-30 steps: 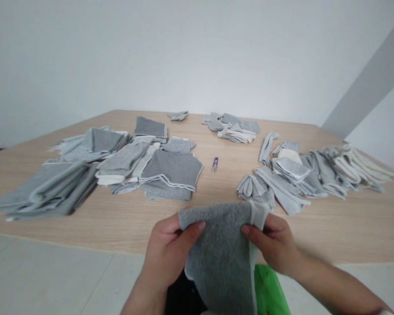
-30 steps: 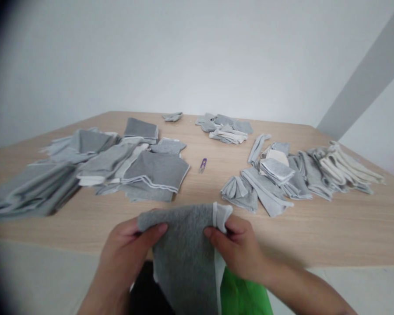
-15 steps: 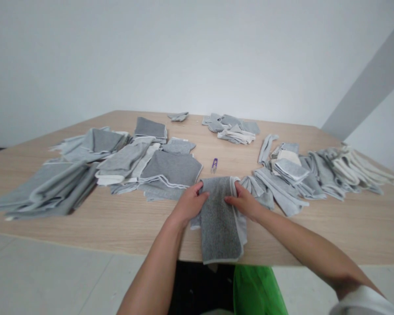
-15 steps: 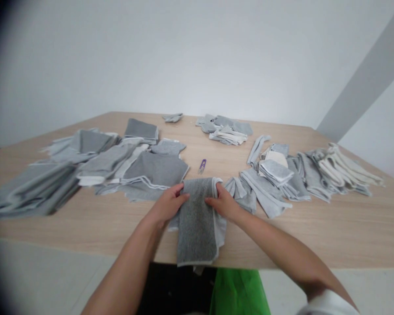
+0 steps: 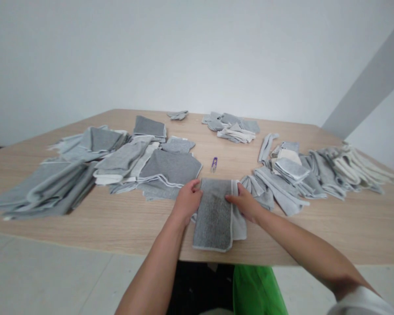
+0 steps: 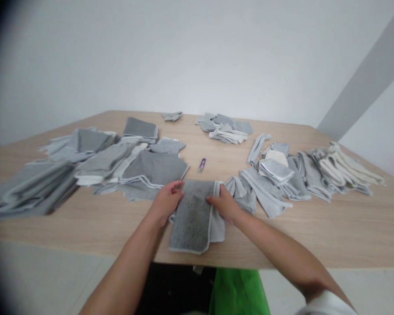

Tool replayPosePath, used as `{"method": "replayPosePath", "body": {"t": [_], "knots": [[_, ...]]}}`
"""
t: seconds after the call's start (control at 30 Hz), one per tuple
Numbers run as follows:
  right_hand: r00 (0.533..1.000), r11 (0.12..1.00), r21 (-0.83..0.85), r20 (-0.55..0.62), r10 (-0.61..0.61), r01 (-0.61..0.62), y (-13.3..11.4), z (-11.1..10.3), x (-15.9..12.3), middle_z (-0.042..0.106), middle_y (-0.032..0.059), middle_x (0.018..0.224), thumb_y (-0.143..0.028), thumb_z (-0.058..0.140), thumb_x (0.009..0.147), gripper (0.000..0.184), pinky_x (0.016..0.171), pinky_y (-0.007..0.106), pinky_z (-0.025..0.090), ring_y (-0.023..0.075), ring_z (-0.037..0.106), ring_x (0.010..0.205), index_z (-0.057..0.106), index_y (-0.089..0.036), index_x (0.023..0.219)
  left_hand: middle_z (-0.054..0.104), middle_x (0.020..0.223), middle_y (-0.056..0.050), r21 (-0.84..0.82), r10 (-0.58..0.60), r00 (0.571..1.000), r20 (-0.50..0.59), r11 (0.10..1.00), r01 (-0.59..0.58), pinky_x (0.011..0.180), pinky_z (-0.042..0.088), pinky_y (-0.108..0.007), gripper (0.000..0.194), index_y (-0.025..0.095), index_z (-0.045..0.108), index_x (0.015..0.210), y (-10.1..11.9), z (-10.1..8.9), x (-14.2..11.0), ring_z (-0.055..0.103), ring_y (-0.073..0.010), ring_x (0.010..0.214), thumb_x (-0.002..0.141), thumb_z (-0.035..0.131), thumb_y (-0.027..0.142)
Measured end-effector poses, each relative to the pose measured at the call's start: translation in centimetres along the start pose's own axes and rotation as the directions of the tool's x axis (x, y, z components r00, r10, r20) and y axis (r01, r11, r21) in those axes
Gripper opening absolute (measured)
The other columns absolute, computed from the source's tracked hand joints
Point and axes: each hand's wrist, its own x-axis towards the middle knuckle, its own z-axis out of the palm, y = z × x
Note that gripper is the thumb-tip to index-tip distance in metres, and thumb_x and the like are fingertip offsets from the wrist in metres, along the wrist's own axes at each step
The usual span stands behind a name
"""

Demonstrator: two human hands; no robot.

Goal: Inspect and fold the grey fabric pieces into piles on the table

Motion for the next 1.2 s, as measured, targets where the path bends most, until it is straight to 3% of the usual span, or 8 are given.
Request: {"method": "replayPosePath", "body": {"t": [0.2, 0.37, 0.5, 0.7, 0.87, 0.97, 1.1, 1.2], "knots": [[0.991, 0.954, -0.294, -0.132, 0.027, -0.065, 0.3, -0.6, 0.1, 0.063, 0.0123, 0.128, -0.025, 0.066, 0.071, 0.057, 0.106, 0.044, 0.043, 0.0248, 0.06, 0.119, 0.046, -0.017, 0.124, 0.065, 0.111, -0.008, 0.332, 0.079, 0.996, 0.049, 0.939, -0.09, 0.091, 0.049, -0.045, 0.041, 0.015, 0.053, 0.125, -0.9, 0.2, 0.0, 0.063, -0.0228, 0.1, 0.086, 0.064, 0.027], [0.982, 0.829, -0.546, -0.188, 0.014, -0.116, -0.5, -0.7, -0.4, 0.041, 0.0242, 0.149, -0.026, 0.07, 0.071, 0.083, 0.112, 0.047, 0.033, 0.033, 0.04, 0.138, 0.032, -0.01, 0.143, 0.066, 0.116, -0.013, 0.489, 0.173, 0.975, 0.137, 0.844, -0.218, 0.095, 0.047, -0.039, 0.042, 0.013, 0.053, 0.122, 0.1, -0.2, -0.9, 0.062, -0.0245, 0.109, 0.081, 0.062, 0.015], [0.983, 0.714, -0.687, -0.184, 0.011, -0.137, -1.1, -0.7, -1.2, 0.052, 0.0258, 0.139, -0.034, 0.067, 0.078, 0.077, 0.104, 0.051, 0.038, 0.0384, 0.051, 0.129, 0.034, -0.01, 0.144, 0.06, 0.127, -0.019, 0.588, 0.251, 0.955, 0.156, 0.754, -0.294, 0.1, 0.045, -0.041, 0.043, 0.011, 0.05, 0.129, 0.6, -0.1, -2.0, 0.057, -0.0272, 0.119, 0.086, 0.055, 0.019], [0.992, 0.239, -0.965, -0.117, -0.038, -0.104, -2.3, -0.4, -2.3, 0.072, 0.021, 0.102, -0.048, 0.044, 0.095, 0.05, 0.076, 0.041, 0.051, 0.0346, 0.07, 0.093, 0.051, -0.01, 0.126, 0.041, 0.149, -0.023, 0.662, 0.384, 0.881, 0.276, 0.589, -0.464, 0.117, 0.027, -0.047, 0.044, 0.007, 0.05, 0.134, 1.2, 1.1, -4.3, 0.032, -0.0316, 0.143, 0.092, 0.046, 0.021], [0.985, 0.139, -0.98, -0.155, -0.076, -0.143, -2.7, -0.5, -2.1, 0.073, 0.0172, 0.093, -0.042, 0.036, 0.1, 0.043, 0.068, 0.036, 0.05, 0.03, 0.072, 0.083, 0.051, -0.013, 0.127, 0.041, 0.152, -0.018, 0.621, 0.38, 0.791, 0.479, 0.49, -0.612, 0.116, 0.029, -0.049, 0.055, 0.013, 0.048, 0.139, 0.2, 3.0, -6.2, 0.031, -0.0323, 0.144, 0.091, 0.052, 0.039], [0.974, 0.12, -0.98, -0.176, -0.142, -0.159, -2.6, -1.0, -2.2, 0.073, 0.0146, 0.093, -0.037, 0.032, 0.101, 0.039, 0.065, 0.035, 0.049, 0.0283, 0.071, 0.08, 0.051, -0.014, 0.127, 0.04, 0.153, -0.017, 0.615, 0.363, 0.769, 0.525, 0.463, -0.639, 0.116, 0.029, -0.051, 0.057, 0.014, 0.045, 0.142, -0.7, 3.7, -6.7, 0.033, -0.0312, 0.144, 0.094, 0.044, 0.046], [0.959, 0.123, -0.991, 0.018, -0.284, 0.055, -2.8, -1.4, -2.2, 0.067, 0.0186, 0.11, -0.025, 0.031, 0.101, 0.036, 0.077, 0.039, 0.05, 0.0285, 0.065, 0.099, 0.056, -0.012, 0.123, 0.037, 0.155, -0.016, 0.624, 0.363, 0.765, 0.532, 0.443, -0.644, 0.117, 0.026, -0.052, 0.057, 0.016, 0.043, 0.144, -1.3, 3.9, -6.9, 0.029, -0.0302, 0.146, 0.097, 0.038, 0.047], [0.941, 0.109, -0.962, 0.216, -0.262, 0.251, -3.4, -1.0, -1.0, 0.061, 0.0154, 0.126, -0.019, 0.039, 0.097, 0.031, 0.1, 0.037, 0.043, 0.0246, 0.053, 0.122, 0.061, -0.014, 0.118, 0.036, 0.156, -0.016, 0.624, 0.368, 0.763, 0.532, 0.439, -0.646, 0.117, 0.025, -0.052, 0.057, 0.017, 0.042, 0.145, -1.2, 3.9, -6.9, 0.028, -0.0303, 0.146, 0.097, 0.036, 0.046]]}}
